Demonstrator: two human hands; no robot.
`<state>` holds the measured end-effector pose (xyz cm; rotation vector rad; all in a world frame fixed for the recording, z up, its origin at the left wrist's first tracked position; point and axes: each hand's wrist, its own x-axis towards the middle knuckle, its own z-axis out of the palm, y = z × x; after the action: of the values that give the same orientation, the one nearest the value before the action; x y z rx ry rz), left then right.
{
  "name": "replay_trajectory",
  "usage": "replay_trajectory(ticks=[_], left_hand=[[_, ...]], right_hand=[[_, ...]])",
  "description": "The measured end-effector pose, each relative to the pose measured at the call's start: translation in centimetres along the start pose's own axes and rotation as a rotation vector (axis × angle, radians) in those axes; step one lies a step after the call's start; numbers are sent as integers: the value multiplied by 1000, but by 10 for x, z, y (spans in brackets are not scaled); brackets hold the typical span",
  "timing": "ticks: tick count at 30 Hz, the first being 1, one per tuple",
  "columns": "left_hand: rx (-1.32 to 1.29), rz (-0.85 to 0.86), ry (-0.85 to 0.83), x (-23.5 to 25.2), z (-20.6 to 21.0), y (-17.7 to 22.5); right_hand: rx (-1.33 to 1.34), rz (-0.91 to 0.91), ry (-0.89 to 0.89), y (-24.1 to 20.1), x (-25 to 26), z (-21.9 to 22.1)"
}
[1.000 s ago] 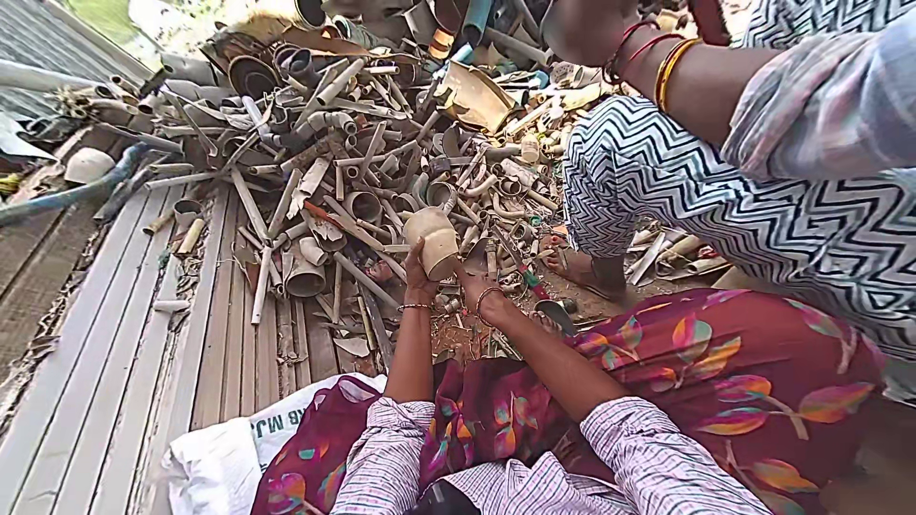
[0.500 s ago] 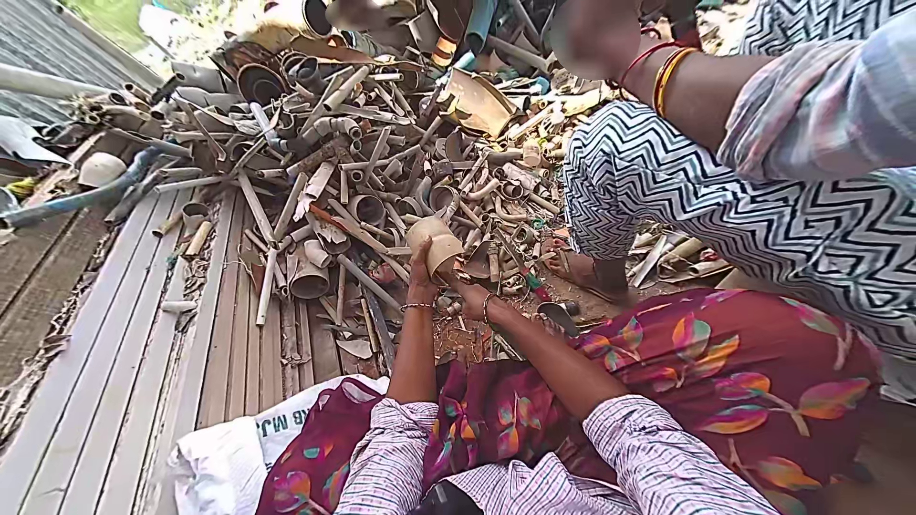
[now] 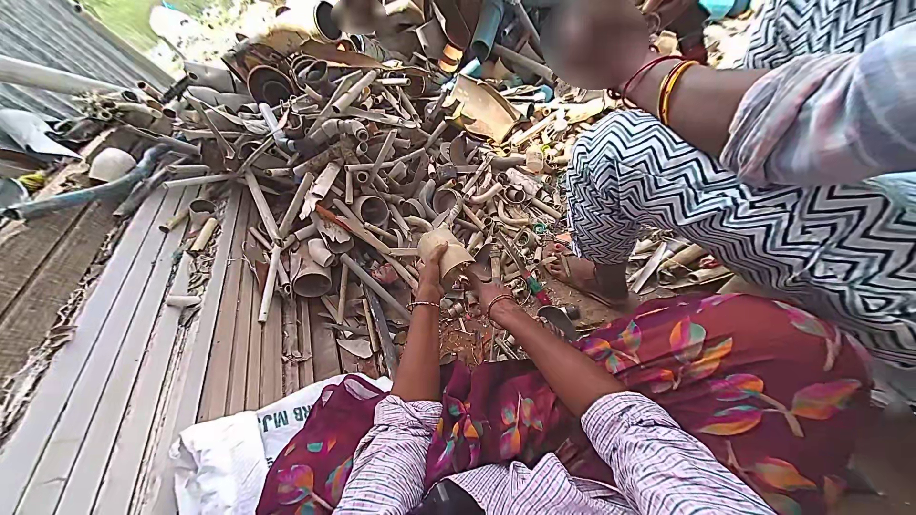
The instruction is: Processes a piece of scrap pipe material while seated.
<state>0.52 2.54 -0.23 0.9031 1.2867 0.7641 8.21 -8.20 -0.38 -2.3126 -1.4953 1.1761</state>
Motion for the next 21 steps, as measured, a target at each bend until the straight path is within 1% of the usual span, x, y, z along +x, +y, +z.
replay_trajectory(ticks=[1, 4, 8, 9, 11, 13, 15, 17, 19, 21], left_hand=[[13, 10, 5, -2, 1, -1], [61, 43, 8, -3, -3, -4], [35, 32, 34, 7, -3, -6], [69, 39, 23, 4, -3, -7], [135, 53, 16, 0, -4, -12], [116, 49, 42, 4, -8, -11], [53, 15, 70, 6, -9, -9], [45, 11, 66, 9, -6, -8], [92, 32, 42, 6, -4, -8], [121, 45, 21, 1, -7, -8]], right_hand=[[-10, -4, -18, -1, -2, 1], [8, -88, -82, -7, -1, 7], [-51, 10, -12, -1, 1, 4], [-45, -4, -24, -1, 0, 5], [-8, -107, -85, -6, -4, 10], [-3, -159, -119, -12, -5, 10], [-34, -73, -78, -6, 1, 13], [-50, 16, -27, -2, 4, 10], [-68, 22, -40, -5, 0, 10], [-61, -39, -59, -10, -1, 14]])
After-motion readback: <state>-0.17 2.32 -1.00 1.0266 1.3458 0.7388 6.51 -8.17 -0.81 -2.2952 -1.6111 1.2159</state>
